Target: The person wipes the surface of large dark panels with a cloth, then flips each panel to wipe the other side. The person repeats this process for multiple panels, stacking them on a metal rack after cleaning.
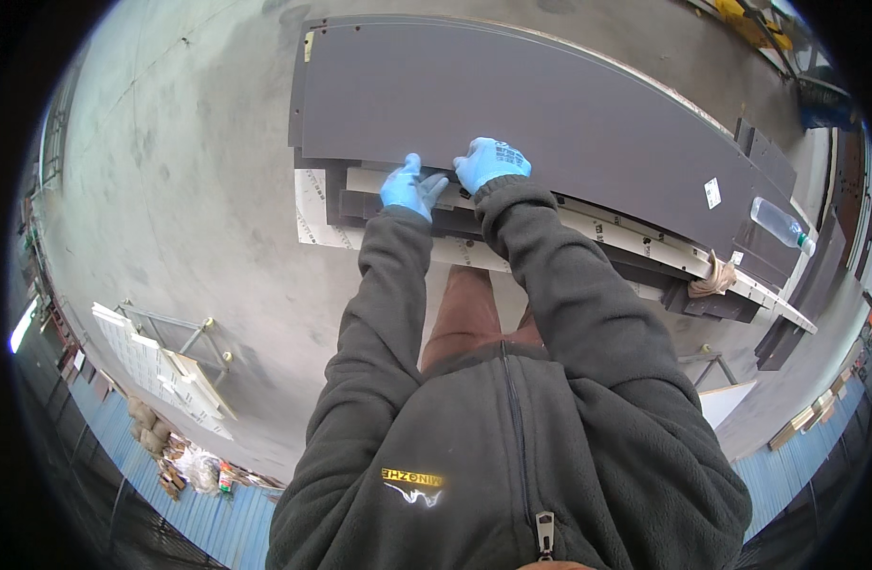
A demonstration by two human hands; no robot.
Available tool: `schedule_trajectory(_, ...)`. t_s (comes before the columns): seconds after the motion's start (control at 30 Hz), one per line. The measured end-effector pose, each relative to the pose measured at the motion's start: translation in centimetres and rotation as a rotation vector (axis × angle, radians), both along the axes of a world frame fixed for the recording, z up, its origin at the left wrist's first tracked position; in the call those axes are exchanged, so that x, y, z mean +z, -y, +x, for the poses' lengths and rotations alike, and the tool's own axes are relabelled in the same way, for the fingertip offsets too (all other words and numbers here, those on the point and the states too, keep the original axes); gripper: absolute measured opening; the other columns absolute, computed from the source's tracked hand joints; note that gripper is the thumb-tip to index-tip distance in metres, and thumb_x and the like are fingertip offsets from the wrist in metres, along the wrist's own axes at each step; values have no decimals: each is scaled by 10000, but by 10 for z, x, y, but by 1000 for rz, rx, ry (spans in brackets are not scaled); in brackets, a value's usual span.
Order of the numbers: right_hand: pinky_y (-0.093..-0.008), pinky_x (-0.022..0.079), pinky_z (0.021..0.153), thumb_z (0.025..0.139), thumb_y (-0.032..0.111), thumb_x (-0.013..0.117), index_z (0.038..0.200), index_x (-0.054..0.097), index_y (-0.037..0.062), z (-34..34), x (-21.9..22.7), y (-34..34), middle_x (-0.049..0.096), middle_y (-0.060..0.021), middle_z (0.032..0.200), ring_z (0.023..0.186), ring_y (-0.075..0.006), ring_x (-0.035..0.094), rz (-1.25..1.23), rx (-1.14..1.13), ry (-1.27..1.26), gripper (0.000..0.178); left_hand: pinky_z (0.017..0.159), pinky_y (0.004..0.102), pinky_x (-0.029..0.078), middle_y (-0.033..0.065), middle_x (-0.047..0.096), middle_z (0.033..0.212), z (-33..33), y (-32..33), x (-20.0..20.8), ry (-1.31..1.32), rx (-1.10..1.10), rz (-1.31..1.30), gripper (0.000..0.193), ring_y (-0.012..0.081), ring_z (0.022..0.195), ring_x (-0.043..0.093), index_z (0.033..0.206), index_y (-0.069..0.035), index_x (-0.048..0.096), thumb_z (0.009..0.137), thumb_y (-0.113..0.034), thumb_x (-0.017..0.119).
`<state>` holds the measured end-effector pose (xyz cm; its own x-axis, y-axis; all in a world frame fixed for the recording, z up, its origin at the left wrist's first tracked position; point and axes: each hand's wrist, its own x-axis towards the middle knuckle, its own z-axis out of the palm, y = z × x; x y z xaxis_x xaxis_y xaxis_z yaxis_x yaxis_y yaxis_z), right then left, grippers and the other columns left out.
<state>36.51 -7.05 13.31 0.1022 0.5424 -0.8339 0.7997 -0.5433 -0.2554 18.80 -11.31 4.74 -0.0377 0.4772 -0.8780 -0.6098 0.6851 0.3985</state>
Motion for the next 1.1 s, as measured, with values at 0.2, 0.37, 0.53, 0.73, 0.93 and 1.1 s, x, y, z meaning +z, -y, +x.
schedule_trajectory(0.2,-456,552,997,945,365,645,1243,753,124,-3,-3,-1,752,-128,1246,1155,-310,717,-98,-166,30,399,845,507,674,180,618,1131,2,-8,17,-41,62,-116,314,420,1032,706,1195,-10,556,1013,-207,722)
schedule_trajectory(0.37,-390,562,910,948,393,705,1127,775,128,-8,-12,3,800,-59,963,940,-216,756,47,-82,126,327,841,503,676,180,605,1152,1,-10,20,-5,80,-114,341,434,1046,700,1215,-7,538,1008,-199,728)
schedule_trajectory(0.53,-398,560,921,954,410,691,1132,772,130,-7,-14,0,795,-76,1032,991,-239,750,-55,-166,82,342,856,522,672,184,598,1168,1,-9,19,-10,73,-97,395,443,1067,693,1272,-4,498,1006,-184,728)
schedule_trajectory(0.73,-391,559,904,965,377,688,1126,770,112,-4,-12,-1,799,-49,927,938,-217,755,50,-16,24,321,862,504,661,234,587,1243,5,-10,25,-58,76,-78,558,450,1102,669,1416,80,419,1024,-199,702)
schedule_trajectory(0.93,-445,563,967,969,399,658,1214,765,121,-7,4,-12,769,-140,1178,1094,-302,736,-25,32,17,385,862,498,652,223,597,1223,8,-8,23,-42,84,-72,501,421,1069,675,1369,74,463,1030,-213,696)
schedule_trajectory(1.1,-472,563,964,957,362,682,1128,765,95,-14,1,-15,765,-177,1125,1085,-331,735,346,189,-98,327,870,513,639,192,636,1174,0,-8,21,-30,56,-68,345,397,1054,687,1244,-11,558,1024,-226,714)
